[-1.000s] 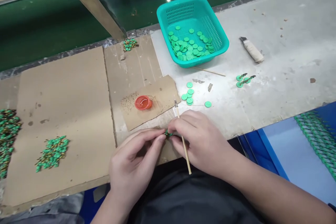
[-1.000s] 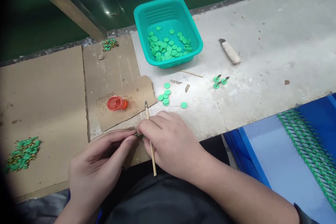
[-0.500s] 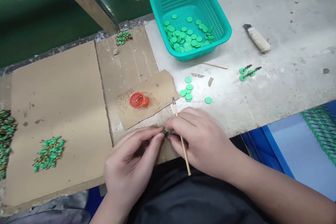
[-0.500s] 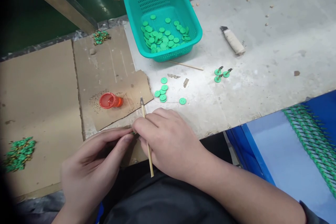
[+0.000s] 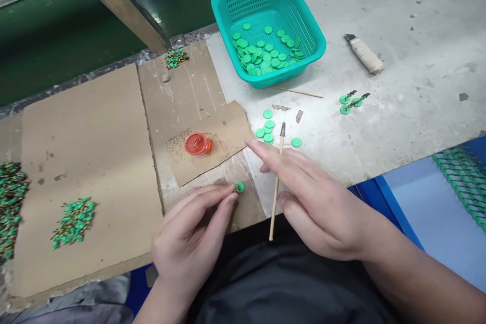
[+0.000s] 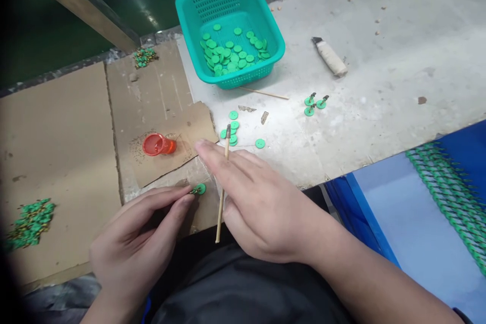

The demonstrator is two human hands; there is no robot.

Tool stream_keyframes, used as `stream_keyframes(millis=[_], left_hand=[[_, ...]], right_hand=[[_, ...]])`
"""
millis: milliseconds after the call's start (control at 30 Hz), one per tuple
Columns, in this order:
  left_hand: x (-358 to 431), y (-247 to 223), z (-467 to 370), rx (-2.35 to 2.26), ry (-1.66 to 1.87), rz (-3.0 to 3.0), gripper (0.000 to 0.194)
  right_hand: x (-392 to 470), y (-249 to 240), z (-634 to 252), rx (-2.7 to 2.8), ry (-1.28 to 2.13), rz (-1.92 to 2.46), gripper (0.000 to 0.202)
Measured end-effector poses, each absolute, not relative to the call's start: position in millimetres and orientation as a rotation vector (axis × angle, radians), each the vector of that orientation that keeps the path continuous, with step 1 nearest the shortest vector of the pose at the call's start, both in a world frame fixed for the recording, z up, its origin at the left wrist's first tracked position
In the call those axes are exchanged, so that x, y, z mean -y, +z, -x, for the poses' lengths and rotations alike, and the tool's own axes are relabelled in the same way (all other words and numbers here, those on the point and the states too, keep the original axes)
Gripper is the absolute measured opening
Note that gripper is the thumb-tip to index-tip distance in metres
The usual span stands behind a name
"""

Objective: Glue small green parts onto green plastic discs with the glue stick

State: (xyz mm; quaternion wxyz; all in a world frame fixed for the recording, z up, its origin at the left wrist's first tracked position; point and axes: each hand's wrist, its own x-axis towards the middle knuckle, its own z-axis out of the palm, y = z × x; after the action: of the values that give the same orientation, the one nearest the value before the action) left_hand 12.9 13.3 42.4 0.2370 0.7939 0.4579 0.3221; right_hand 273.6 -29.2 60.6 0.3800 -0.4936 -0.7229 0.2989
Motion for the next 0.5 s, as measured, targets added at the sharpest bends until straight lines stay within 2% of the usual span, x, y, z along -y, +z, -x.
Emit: stream_keyframes(millis=[233, 500], left_hand=[[-15.3, 43.5, -14.2, -1.234, 0.896, -2.223, 0.012], [-15.6, 41.1, -11.9, -1.210, 0.919, -2.274, 0.013]], right_hand=[[23.6, 47.9, -273.1, 1.702, 0.564, 1.076, 0.050], [20.2, 41.6, -263.8, 1.531, 0.574, 1.087, 0.014]])
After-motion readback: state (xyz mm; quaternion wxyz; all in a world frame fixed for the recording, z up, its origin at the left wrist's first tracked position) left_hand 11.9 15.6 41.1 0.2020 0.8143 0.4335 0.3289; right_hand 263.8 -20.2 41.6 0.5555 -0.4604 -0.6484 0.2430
